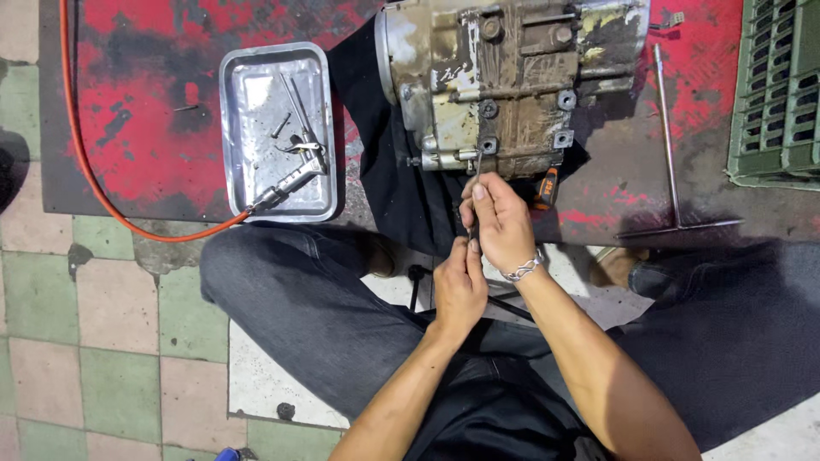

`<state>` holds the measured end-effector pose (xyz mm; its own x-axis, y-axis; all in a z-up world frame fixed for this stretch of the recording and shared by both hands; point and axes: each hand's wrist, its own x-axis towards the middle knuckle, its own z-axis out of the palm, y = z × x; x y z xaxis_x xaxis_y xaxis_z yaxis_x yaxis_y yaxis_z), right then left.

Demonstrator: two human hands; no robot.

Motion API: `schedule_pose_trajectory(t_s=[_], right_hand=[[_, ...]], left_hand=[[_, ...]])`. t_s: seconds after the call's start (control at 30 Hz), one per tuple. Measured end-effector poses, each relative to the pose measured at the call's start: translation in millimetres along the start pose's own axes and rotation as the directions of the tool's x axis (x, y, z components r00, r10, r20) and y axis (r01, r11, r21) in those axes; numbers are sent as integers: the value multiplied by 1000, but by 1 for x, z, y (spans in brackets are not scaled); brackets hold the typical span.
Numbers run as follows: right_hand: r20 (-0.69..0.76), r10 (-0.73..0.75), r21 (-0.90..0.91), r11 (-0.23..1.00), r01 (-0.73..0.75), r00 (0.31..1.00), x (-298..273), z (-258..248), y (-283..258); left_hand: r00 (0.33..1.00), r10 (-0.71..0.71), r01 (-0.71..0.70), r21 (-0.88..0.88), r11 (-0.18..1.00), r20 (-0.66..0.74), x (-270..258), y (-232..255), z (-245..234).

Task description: The person is working on a motorcycle engine block placed on a red workbench. They use a screwdriver to loosen and remove bolts from the engine casing, placing the removed bolts into a metal tray. The person repositions the engine block to access different sides and continues removing fasteners.

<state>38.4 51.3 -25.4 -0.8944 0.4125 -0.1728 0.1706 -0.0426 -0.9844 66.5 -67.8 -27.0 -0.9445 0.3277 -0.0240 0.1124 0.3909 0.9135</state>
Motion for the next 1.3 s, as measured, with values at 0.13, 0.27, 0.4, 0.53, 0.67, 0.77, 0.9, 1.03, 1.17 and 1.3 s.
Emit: schedule_pose_trajectory(t_s=[0.13,0.27,0.4,0.53,0.67,0.77,0.9,1.03,1.17,1.3], right_hand=[[-19,62,-62,996,-63,998,-13,3,3],[-42,179,25,984,-178,983,-11,0,19],[54,155,143,977,-161,986,-3,-1,24],[-38,126,238,965,-113,991,-4,-3,29],[-2,146,268,953,-140,989,-2,-3,33],[60,146,244,957,-156,987,2,4,33],[-24,168,281,947,-155,985,-2,-13,32],[-7,171,311,937,-161,985,-2,-6,32],[-86,156,170,975,-140,984,-6,-8,28],[-107,181,117,979,-168,978,-11,-14,26]], left_hand=[[995,-84,82,34,996,59,-9,3,-3],[990,-110,111,-7,994,92,-12,2,-1],[990,-135,133,47,990,41,-11,7,-8],[998,64,-68,252,965,25,-2,3,-9],[996,82,-74,281,957,-19,-3,2,-12],[993,92,-65,296,953,-80,-2,5,-19],[971,235,-204,350,914,-47,4,11,-11],[985,163,-139,292,946,-59,3,14,-14],[999,40,-43,250,967,17,1,14,-10],[989,-116,113,38,993,94,-2,1,-4]])
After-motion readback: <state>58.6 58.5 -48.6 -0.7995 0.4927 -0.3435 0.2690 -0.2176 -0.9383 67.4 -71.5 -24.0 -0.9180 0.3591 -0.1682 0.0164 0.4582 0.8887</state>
